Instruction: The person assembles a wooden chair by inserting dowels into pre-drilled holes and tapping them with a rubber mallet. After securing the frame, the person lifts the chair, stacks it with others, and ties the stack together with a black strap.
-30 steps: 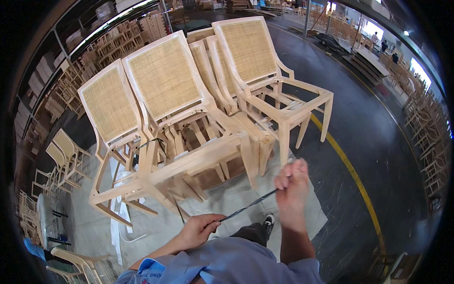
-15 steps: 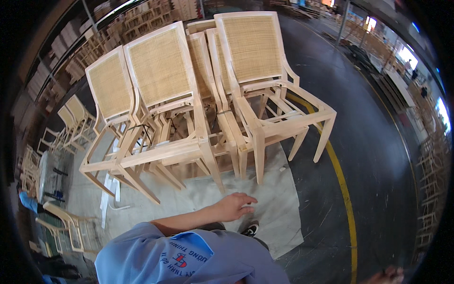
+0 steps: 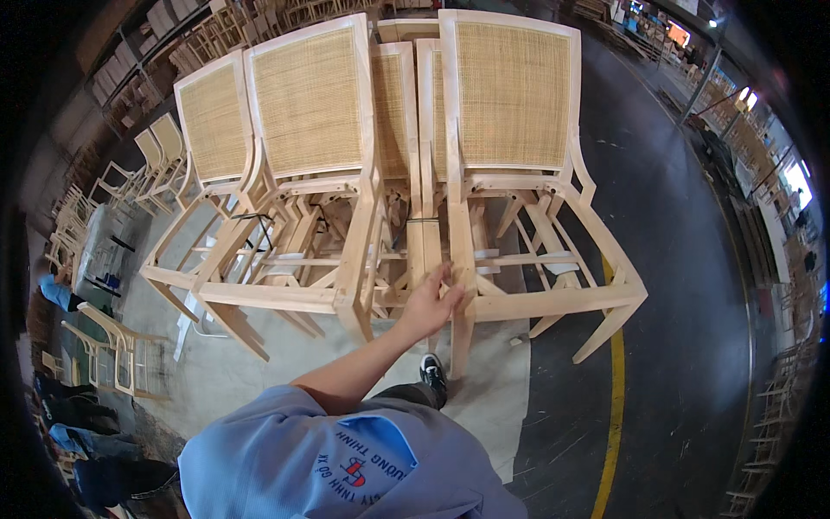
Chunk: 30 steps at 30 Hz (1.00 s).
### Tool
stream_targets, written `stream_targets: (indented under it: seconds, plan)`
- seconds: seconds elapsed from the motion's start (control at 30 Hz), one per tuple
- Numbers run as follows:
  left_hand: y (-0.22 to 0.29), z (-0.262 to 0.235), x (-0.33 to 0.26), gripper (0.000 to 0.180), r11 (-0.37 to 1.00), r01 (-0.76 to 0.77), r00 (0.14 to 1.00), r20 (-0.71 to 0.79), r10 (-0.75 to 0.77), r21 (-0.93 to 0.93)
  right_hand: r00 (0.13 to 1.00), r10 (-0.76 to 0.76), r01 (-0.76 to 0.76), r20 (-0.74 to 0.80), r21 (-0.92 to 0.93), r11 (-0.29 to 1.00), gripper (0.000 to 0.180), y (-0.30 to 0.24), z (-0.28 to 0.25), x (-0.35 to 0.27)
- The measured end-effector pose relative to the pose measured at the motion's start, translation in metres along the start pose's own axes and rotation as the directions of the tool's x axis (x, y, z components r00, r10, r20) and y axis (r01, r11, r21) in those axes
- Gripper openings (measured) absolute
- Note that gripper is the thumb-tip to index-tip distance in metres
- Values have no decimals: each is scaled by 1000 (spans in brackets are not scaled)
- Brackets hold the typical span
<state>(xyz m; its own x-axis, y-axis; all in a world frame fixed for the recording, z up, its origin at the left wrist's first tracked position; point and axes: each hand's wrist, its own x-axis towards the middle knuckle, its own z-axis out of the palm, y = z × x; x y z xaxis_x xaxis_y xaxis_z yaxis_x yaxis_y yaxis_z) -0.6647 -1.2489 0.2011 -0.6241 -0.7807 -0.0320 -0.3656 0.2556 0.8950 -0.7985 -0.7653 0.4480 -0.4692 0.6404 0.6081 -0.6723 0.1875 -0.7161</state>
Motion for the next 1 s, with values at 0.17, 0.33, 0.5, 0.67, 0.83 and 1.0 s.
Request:
stream_targets:
  seconds: [0.17,0.33,0.5,0.67,0.83,1.0]
  plan:
    - [-3,32,113,98,973,146,987,-88,-132,177,994,110,-105,22,-163,981,26,57,92,-16]
    - [-9,37,159,102,926,314,937,89,-339,211,894,325,-278,307,-188,942,32,140,169,-32]
    - [-23,47,165,102,937,265,951,100,-293,227,755,400,-384,519,-144,912,27,184,284,-64]
    - [-40,45,165,103,950,216,971,48,-232,226,190,235,-331,953,-163,929,23,187,394,-117]
    - [-50,51,163,97,961,231,972,-80,-221,153,-484,-33,-370,875,-170,913,12,221,485,-235]
    - [-82,42,160,77,907,355,902,-170,-396,-228,-743,114,-36,660,-210,977,16,288,502,-405]
